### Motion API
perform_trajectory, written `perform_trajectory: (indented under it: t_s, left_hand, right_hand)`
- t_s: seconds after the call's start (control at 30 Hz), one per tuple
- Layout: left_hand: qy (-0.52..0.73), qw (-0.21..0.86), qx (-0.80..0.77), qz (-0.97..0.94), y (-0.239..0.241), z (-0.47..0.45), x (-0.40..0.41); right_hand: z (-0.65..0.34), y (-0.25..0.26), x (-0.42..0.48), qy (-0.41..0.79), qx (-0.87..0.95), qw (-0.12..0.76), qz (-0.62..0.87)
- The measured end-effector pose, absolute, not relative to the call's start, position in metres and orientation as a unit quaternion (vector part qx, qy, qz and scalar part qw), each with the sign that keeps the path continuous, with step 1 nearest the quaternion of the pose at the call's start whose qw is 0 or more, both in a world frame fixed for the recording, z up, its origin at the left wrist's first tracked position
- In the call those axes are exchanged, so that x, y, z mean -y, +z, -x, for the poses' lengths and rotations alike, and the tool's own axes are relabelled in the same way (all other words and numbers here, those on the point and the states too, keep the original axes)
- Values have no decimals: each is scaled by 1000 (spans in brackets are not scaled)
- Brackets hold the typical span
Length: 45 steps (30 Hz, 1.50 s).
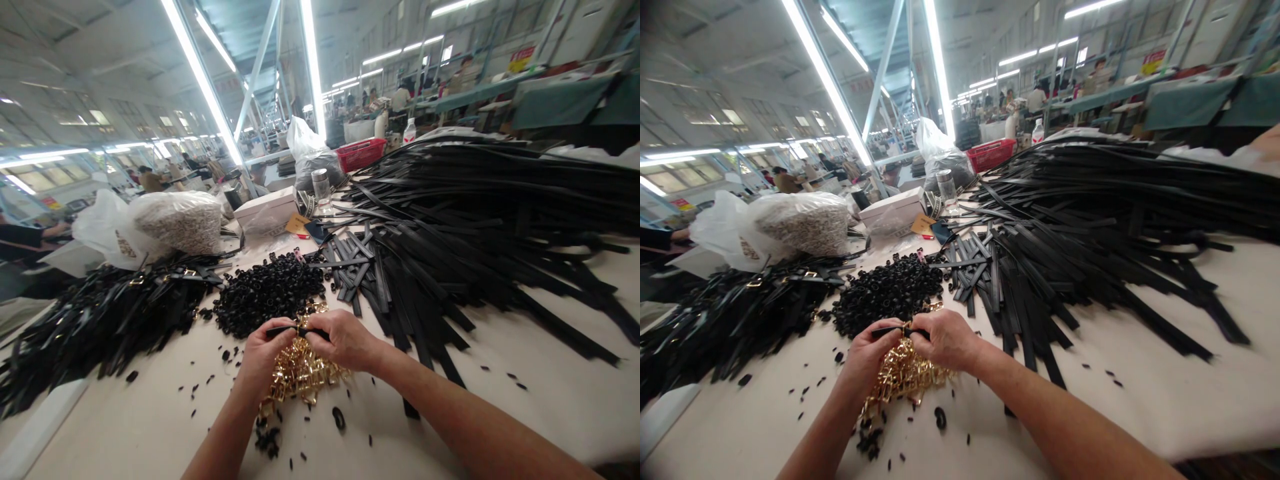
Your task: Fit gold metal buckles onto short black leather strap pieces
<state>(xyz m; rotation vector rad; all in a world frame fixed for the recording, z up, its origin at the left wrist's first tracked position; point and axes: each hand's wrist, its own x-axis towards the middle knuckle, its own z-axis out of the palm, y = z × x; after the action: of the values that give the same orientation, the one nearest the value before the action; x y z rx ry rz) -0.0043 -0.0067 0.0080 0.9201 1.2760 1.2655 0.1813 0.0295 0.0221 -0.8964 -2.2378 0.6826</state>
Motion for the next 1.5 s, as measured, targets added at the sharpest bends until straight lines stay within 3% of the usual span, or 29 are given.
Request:
perform_trajectory:
  t_s: [0.33, 0.5, 0.87, 1.17, 1.5]
  left_hand:
    - [529, 513, -537, -409, 8, -4, 11]
    - [547, 583, -468, -376, 10, 1, 11]
    - [435, 625, -479, -436, 14, 3, 13]
    - [458, 595, -505, -427, 19, 3, 12]
    - [380, 561, -549, -490, 21, -2, 14]
  right_hand:
    - [-180, 21, -32, 285, 816, 315, 392]
    - [-187, 27, -36, 286, 796, 319, 427]
    - [-187, 29, -33, 336, 846, 263, 320]
    - [-197, 33, -42, 384, 845, 229, 294]
    - [-191, 21, -41, 198, 894, 238, 323]
